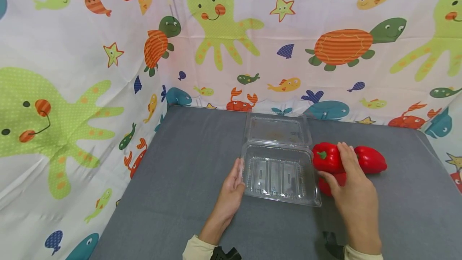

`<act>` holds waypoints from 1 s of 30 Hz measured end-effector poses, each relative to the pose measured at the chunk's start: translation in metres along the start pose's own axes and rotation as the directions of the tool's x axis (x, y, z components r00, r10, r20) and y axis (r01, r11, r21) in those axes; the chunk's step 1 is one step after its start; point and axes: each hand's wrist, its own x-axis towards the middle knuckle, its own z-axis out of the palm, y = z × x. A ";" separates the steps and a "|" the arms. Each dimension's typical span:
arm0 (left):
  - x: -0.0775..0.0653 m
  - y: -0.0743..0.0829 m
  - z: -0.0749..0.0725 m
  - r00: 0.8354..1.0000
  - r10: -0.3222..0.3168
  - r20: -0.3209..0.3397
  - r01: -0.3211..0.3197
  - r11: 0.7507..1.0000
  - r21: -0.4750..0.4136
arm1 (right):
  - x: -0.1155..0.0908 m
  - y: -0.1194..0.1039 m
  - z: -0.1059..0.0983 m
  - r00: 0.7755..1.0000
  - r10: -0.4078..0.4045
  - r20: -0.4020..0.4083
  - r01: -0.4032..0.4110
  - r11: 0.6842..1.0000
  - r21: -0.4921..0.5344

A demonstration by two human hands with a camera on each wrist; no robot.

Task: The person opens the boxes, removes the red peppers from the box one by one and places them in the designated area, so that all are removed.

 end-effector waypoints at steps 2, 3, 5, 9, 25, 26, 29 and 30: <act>0.000 0.000 0.000 1.000 -0.001 -0.001 0.001 1.000 -0.001 | 0.000 0.002 -0.001 1.000 0.012 0.000 -0.012 1.000 -0.001; 0.000 0.000 0.000 1.000 -0.003 -0.001 0.003 1.000 -0.002 | 0.000 0.003 -0.002 1.000 0.017 -0.001 -0.017 1.000 0.001; 0.000 0.000 0.000 1.000 -0.004 -0.002 0.004 1.000 -0.003 | 0.000 0.005 -0.004 1.000 0.027 -0.001 -0.027 1.000 0.002; 0.001 0.001 0.001 1.000 -0.006 -0.003 0.006 1.000 -0.001 | 0.000 0.010 -0.009 0.999 0.054 0.001 -0.054 0.999 0.011; 0.001 0.000 0.000 1.000 -0.002 -0.007 0.002 1.000 -0.004 | 0.002 0.034 -0.019 0.981 0.191 0.031 -0.190 0.981 -0.041; 0.001 0.000 0.000 1.000 -0.003 -0.007 0.002 1.000 -0.006 | 0.003 0.036 -0.019 0.979 0.203 0.027 -0.202 0.978 -0.045; 0.000 0.000 0.000 1.000 -0.001 -0.008 0.001 1.000 -0.005 | 0.002 0.041 -0.021 0.974 0.226 0.018 -0.224 0.973 -0.055; 0.000 0.000 0.000 1.000 -0.002 -0.009 0.001 1.000 -0.005 | 0.003 0.042 -0.022 0.973 0.231 0.019 -0.230 0.972 -0.056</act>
